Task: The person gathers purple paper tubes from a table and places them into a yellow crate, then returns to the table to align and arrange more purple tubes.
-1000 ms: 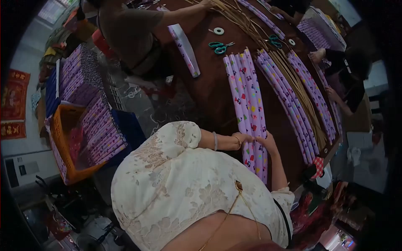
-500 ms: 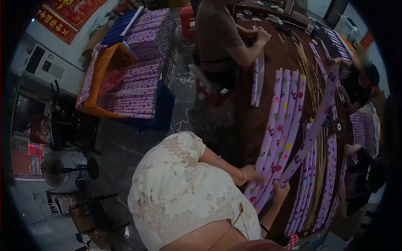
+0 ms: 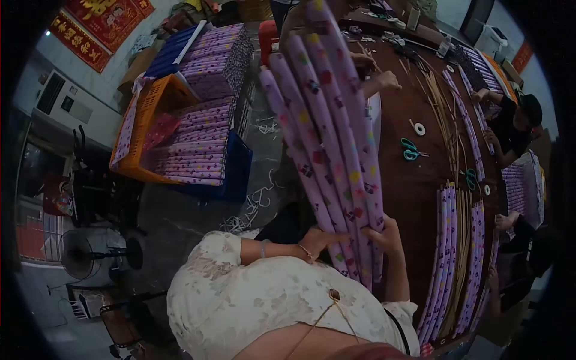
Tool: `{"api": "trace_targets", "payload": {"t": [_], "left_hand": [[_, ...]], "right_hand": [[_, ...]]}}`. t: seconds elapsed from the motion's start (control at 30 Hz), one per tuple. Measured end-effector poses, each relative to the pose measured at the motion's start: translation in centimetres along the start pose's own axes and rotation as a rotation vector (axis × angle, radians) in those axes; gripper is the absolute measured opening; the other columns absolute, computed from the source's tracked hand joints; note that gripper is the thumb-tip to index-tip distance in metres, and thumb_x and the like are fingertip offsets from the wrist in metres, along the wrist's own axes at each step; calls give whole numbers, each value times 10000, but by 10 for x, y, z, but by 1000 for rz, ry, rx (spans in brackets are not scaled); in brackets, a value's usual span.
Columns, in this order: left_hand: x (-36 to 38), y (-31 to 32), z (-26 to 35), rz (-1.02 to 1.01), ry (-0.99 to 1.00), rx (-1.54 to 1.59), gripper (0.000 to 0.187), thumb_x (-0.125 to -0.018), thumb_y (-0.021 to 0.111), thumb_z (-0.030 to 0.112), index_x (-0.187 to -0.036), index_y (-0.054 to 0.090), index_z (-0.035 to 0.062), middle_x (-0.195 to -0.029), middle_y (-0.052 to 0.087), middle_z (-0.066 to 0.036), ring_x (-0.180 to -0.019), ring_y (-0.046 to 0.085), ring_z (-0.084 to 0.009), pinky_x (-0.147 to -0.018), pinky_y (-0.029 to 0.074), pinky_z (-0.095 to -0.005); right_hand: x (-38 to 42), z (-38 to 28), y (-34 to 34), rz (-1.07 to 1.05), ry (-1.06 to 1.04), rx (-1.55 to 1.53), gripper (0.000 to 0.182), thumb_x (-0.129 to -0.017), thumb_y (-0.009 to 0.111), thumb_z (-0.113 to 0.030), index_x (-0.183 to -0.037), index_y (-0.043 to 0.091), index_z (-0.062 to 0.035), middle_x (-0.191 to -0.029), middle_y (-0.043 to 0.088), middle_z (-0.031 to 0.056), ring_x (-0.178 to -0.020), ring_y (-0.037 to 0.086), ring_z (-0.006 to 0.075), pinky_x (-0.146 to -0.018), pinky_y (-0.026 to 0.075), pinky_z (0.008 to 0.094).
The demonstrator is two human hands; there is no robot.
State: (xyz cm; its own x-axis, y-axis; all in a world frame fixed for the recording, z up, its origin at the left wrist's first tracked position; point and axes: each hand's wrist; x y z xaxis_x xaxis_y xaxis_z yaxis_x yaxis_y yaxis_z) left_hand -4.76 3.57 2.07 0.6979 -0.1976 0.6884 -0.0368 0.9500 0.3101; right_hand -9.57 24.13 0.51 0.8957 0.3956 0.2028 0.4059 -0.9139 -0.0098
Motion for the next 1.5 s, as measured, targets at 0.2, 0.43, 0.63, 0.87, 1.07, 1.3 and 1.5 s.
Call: {"api": "trace_targets", "payload": {"t": [0.2, 0.43, 0.63, 0.87, 1.07, 1.3, 1.5], "left_hand": [[-14, -9, 15, 111, 92, 205, 399, -708, 703, 108, -1058, 543, 6, -1007, 594, -73, -924, 564, -171, -824, 445, -296], [-23, -48, 56, 236, 91, 284, 369, -718, 685, 71, -1051, 537, 8, -992, 588, -79, -918, 557, -174, -826, 442, -306], [-41, -167, 129, 143, 87, 362, 371, -737, 665, 57, -1074, 516, 14, -995, 581, -70, -897, 559, -158, -816, 441, -293], [-45, -283, 222, 215, 128, 440, 329, -721, 681, 96, -1007, 558, -11, -948, 601, -78, -873, 580, -174, -791, 461, -309], [-93, -337, 242, 194, 88, 581, 348, -706, 705, 137, -1000, 565, 16, -933, 605, -64, -849, 586, -189, -784, 468, -316], [-180, -350, 249, 262, -10, 623, 363, -696, 713, 152, -997, 554, 28, -908, 606, -66, -855, 591, -205, -787, 485, -344], [-262, -398, 292, 327, -8, 644, 362, -732, 666, 86, -1053, 516, 13, -934, 601, -82, -852, 602, -212, -780, 503, -368]], "right_hand": [[-63, -7, 4, -216, 34, -8, 341, -716, 693, -143, -978, 562, 31, -799, 613, 26, -736, 535, 79, -694, 467, 254], [-128, -9, 40, -249, -96, 115, 370, -728, 695, -215, -990, 574, 15, -764, 630, 72, -668, 554, 92, -634, 468, 263], [-228, -61, 126, -256, -121, 227, 360, -711, 691, -222, -956, 574, 15, -765, 619, 86, -691, 545, 102, -657, 458, 270], [-356, -107, 224, -386, -84, 224, 381, -727, 676, -237, -987, 560, 15, -777, 613, 73, -707, 526, 95, -670, 451, 264], [-424, -121, 255, -401, 79, 245, 351, -734, 639, -205, -986, 568, 30, -795, 611, 50, -700, 541, 89, -663, 458, 253], [-501, -68, 230, -458, 216, 288, 377, -748, 628, -245, -998, 565, 30, -820, 618, 73, -710, 563, 112, -685, 463, 256], [-610, -24, 235, -532, 285, 85, 403, -750, 626, -259, -1022, 552, 29, -845, 612, 82, -708, 575, 128, -686, 469, 261]]}}
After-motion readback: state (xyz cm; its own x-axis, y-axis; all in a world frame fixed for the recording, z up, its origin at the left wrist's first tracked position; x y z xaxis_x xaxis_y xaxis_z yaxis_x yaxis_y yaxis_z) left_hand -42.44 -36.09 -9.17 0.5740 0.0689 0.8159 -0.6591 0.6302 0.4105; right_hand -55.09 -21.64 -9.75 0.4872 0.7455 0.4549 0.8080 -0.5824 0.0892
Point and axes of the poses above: each hand's wrist, its own x-axis away from the middle knuckle, its own y-axis out of the palm, z = x × y
